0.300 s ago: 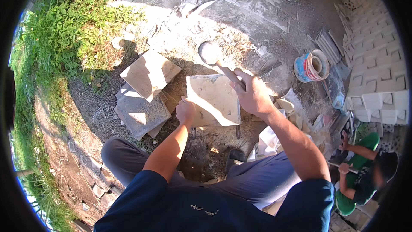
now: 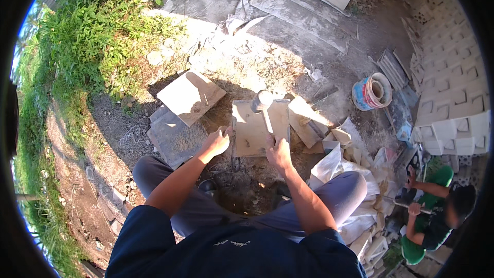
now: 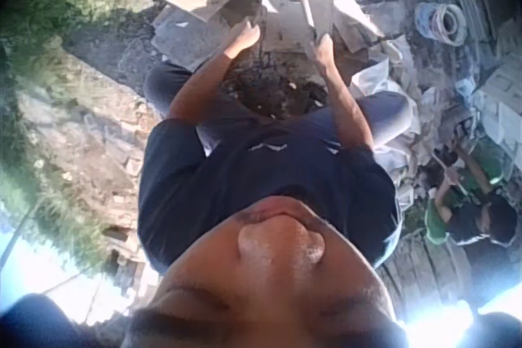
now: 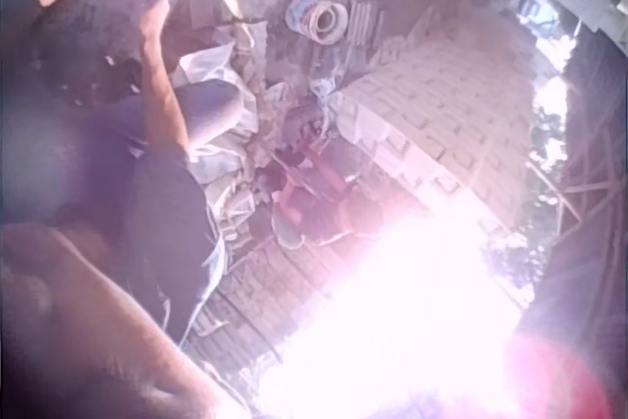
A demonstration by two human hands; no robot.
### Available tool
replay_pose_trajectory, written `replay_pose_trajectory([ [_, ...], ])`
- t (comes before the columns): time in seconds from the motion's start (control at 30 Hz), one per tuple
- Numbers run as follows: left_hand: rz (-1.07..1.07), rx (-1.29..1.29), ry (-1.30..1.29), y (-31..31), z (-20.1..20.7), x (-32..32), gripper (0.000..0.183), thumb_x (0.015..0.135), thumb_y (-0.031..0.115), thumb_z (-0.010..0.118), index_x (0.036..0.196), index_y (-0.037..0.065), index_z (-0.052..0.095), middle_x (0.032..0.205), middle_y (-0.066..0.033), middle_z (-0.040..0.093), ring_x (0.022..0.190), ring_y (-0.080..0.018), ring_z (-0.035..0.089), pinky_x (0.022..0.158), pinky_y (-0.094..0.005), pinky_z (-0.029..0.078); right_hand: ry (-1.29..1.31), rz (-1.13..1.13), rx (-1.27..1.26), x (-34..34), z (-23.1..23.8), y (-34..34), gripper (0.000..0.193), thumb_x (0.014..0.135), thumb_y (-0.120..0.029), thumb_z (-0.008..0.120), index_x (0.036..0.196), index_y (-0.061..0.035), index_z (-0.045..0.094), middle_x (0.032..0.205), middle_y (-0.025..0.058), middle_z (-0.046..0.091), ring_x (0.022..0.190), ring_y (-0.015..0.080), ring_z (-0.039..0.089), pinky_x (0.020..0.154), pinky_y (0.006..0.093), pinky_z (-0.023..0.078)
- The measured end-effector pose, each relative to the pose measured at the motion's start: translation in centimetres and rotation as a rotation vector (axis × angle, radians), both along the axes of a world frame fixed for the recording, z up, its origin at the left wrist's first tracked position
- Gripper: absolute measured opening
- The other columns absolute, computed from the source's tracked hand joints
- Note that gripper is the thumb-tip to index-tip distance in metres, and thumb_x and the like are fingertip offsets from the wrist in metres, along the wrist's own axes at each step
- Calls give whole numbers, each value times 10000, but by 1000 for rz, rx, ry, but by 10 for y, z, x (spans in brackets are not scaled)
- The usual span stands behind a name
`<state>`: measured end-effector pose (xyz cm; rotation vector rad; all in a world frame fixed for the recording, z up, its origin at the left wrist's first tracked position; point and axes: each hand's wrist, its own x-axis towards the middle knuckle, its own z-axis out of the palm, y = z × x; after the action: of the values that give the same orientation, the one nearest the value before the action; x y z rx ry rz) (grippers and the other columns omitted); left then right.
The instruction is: The person sits on the ground and uses a small hammer to shape a stone block, then uses a metal tool to scrape the surface of another stone.
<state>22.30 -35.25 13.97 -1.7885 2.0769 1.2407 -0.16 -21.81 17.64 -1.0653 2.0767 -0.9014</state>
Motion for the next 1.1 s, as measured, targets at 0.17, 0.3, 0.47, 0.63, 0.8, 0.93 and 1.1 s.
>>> replay_pose_trajectory([
  [0.17,-416,-219,7,14,-28,15,609,992,163,473,1571,73,308,1440,-380,476,1132,-571,622,989,-544,534,89,-57,-269,12,-25,4,470,1080,-336,500,804,29,604,613,183,557,533,269,546,543,437,431],
  [0.3,-274,-354,412,34,-68,-1,590,968,48,483,1542,17,349,1434,-431,414,1245,-557,558,1019,-512,533,15,-112,-71,21,-56,14,475,1094,-369,499,835,19,588,602,145,533,532,218,511,525,405,405],
  [0.47,-329,-475,363,26,-81,-6,576,945,4,469,1510,-40,371,1447,-446,386,1193,-594,568,1005,-518,542,8,-83,-51,27,-80,14,428,1132,-328,444,876,-6,563,649,33,475,617,112,460,557,341,393],
  [0.63,-277,-439,317,19,-85,-4,593,937,3,464,1516,-49,346,1435,-447,395,1167,-595,583,974,-536,552,146,-84,-229,36,-88,3,500,1099,-374,464,911,58,630,795,292,611,746,397,628,749,433,513],
  [0.8,-251,-446,412,18,-91,-4,629,951,27,457,1553,-36,287,1481,-414,391,1156,-576,593,965,-541,552,-7,-79,26,53,-58,-4,469,1089,-429,468,1151,12,615,932,262,615,884,429,603,809,486,484],
  [0.93,-225,-325,409,20,-83,-6,623,975,42,438,1559,-62,248,1487,-390,414,1202,-550,577,973,-520,552,30,-11,93,52,-39,-6,518,1101,-472,436,1086,10,625,871,254,615,830,448,604,773,523,480],
  [1.1,-302,-307,303,20,-70,-2,566,1028,83,397,1553,-76,258,1469,-378,445,1215,-525,581,983,-489,552,77,-49,-8,55,-47,-11,496,1116,-402,427,1020,43,624,731,290,560,709,501,575,674,543,450],
])
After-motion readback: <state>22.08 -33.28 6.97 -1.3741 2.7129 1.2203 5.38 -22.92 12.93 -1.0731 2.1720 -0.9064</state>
